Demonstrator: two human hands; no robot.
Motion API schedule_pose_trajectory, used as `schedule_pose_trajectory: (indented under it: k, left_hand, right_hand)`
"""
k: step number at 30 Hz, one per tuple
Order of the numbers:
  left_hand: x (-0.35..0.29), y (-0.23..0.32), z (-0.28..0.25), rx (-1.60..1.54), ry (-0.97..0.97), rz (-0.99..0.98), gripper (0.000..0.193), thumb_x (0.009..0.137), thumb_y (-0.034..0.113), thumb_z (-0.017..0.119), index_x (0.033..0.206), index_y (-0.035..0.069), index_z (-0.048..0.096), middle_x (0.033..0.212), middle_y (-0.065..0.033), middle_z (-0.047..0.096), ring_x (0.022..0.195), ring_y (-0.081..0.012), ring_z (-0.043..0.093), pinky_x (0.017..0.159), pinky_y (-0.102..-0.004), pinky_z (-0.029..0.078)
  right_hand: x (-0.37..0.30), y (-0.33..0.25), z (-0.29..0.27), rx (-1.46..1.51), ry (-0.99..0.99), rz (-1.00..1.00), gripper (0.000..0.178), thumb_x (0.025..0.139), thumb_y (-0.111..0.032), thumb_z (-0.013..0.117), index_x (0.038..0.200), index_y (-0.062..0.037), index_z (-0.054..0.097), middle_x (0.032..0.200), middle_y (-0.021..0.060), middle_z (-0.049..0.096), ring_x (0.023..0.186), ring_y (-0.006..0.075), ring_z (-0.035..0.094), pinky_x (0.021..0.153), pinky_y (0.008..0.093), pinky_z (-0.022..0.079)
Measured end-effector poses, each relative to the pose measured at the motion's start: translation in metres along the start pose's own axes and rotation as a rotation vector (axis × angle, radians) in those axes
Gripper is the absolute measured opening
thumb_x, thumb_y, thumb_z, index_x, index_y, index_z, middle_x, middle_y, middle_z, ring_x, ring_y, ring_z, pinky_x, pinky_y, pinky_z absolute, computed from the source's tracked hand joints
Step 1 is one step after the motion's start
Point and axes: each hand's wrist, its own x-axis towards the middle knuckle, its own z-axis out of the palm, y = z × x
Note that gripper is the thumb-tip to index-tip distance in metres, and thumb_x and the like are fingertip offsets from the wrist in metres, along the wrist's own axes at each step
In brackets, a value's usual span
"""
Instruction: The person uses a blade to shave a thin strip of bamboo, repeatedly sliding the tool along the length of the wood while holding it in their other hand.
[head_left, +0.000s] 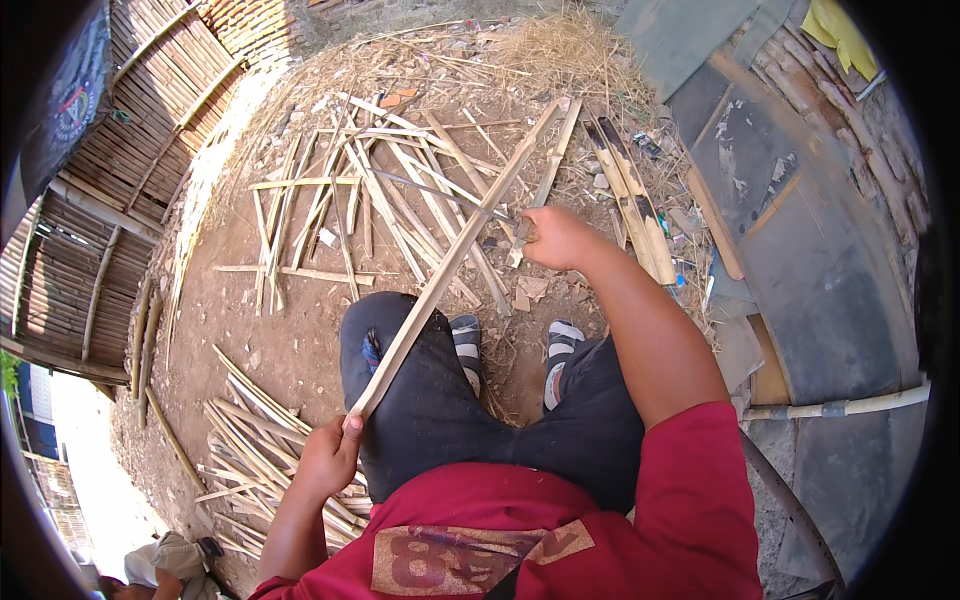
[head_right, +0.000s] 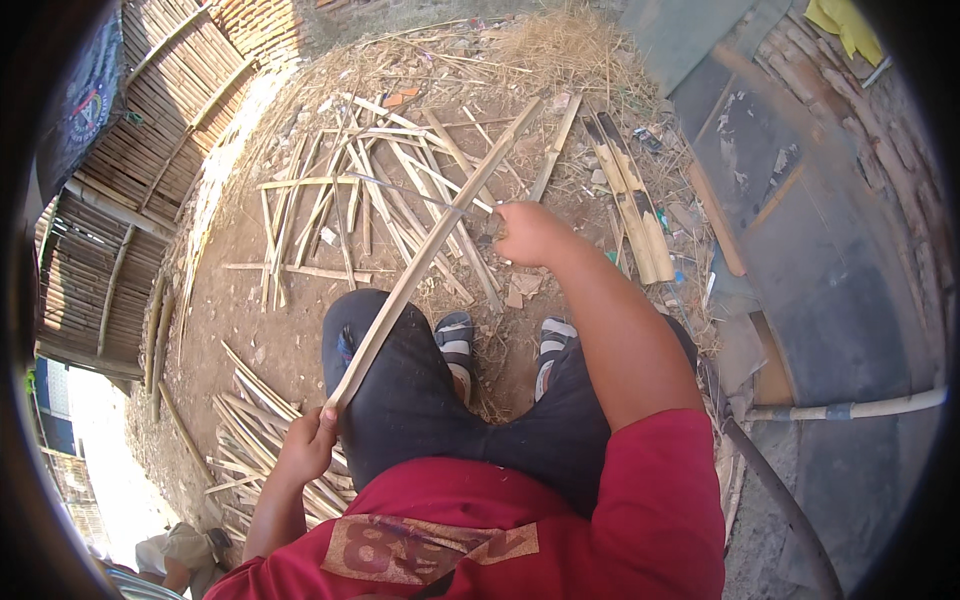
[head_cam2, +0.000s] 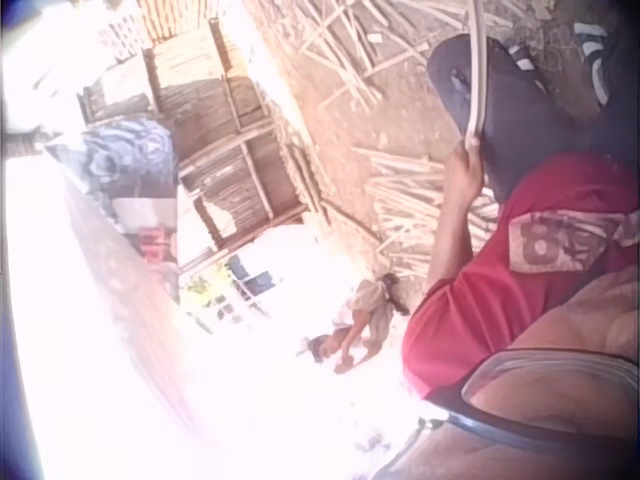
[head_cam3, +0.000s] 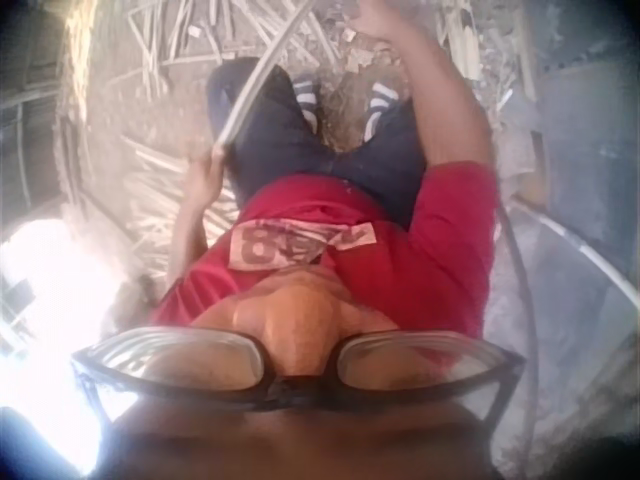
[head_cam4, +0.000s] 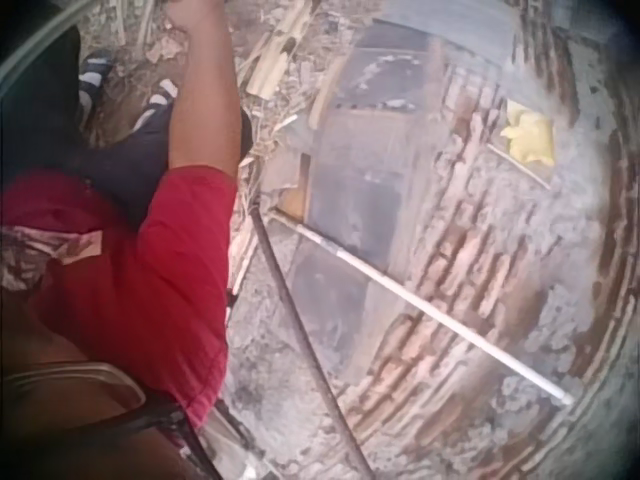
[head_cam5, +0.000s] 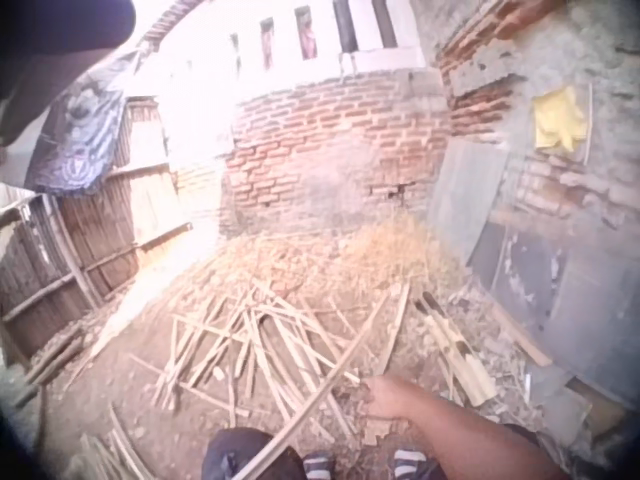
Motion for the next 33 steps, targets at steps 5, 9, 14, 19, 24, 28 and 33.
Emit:
schedule_pose_trajectory:
  k: [5,9,14,19,24,28,33]
  left_hand:
    - [-0.002,-0.007,0.001,-0.027,0.05,0.04,0.06,0.108,0.049,0.044,0.095,-0.007,0.065,0.072,-0.0229,0.064,0.07,-0.0401,0.066,0.068,-0.0456,0.051]
    - [0.006,-0.004,0.012,0.101,0.063,0.041,0.06,0.107,0.05,0.046,0.099,-0.006,0.065,0.076,-0.0245,0.067,0.075,-0.0432,0.068,0.071,-0.047,0.051]
    - [0.002,-0.018,0.012,-0.02,0.11,0.023,0.058,0.107,0.049,0.047,0.099,-0.005,0.066,0.076,-0.024,0.067,0.075,-0.0431,0.068,0.072,-0.0469,0.051]
    - [-0.003,-0.019,0.015,0.094,0.15,0.092,0.057,0.107,0.048,0.048,0.095,-0.006,0.065,0.074,-0.0278,0.064,0.075,-0.0471,0.066,0.068,-0.0501,0.05]
    - [0.0,-0.018,0.002,0.071,0.125,0.088,0.058,0.107,0.048,0.048,0.093,-0.006,0.065,0.074,-0.0288,0.064,0.075,-0.0498,0.065,0.069,-0.0512,0.05]
    - [-0.007,-0.032,0.015,0.156,0.194,0.158,0.059,0.107,0.05,0.047,0.096,-0.005,0.065,0.072,-0.0283,0.063,0.074,-0.0485,0.065,0.068,-0.0503,0.05]
    - [0.011,-0.037,0.009,-0.124,0.029,0.035,0.06,0.107,0.052,0.046,0.093,-0.003,0.063,0.069,-0.0109,0.062,0.064,-0.0231,0.059,0.062,-0.0383,0.047]
  right_hand:
    - [-0.015,-0.046,0.009,-0.204,-0.071,-0.126,0.053,0.079,-0.019,0.07,0.129,-0.0035,0.064,0.105,0.0242,0.072,0.101,0.0408,0.069,0.089,0.0476,0.056]
    - [-0.013,-0.006,0.025,-0.112,-0.055,-0.081,0.045,0.077,-0.021,0.072,0.12,-0.0077,0.069,0.095,0.0223,0.072,0.093,0.0399,0.07,0.084,0.0489,0.056]
    - [-0.016,-0.038,0.023,-0.211,0.062,-0.106,0.038,0.079,-0.022,0.071,0.114,-0.0077,0.068,0.097,0.0188,0.072,0.095,0.0363,0.071,0.084,0.0505,0.057]
    - [-0.013,-0.019,0.018,-0.141,0.086,-0.025,0.042,0.08,-0.018,0.07,0.121,-0.0091,0.068,0.1,0.0183,0.074,0.094,0.038,0.071,0.082,0.0501,0.057]
    - [-0.013,-0.009,0.001,-0.129,0.233,0.064,0.036,0.08,-0.02,0.071,0.114,-0.0079,0.069,0.098,0.0224,0.073,0.096,0.04,0.07,0.085,0.0493,0.057]
    - [-0.023,-0.029,0.01,-0.195,0.062,-0.069,0.035,0.081,-0.018,0.069,0.114,-0.0106,0.07,0.101,0.0199,0.074,0.095,0.0386,0.07,0.084,0.0495,0.057]
    - [-0.009,0.023,0.011,-0.085,0.29,0.07,0.034,0.08,-0.018,0.069,0.113,-0.0107,0.071,0.094,0.02,0.074,0.09,0.0388,0.071,0.08,0.0494,0.057]
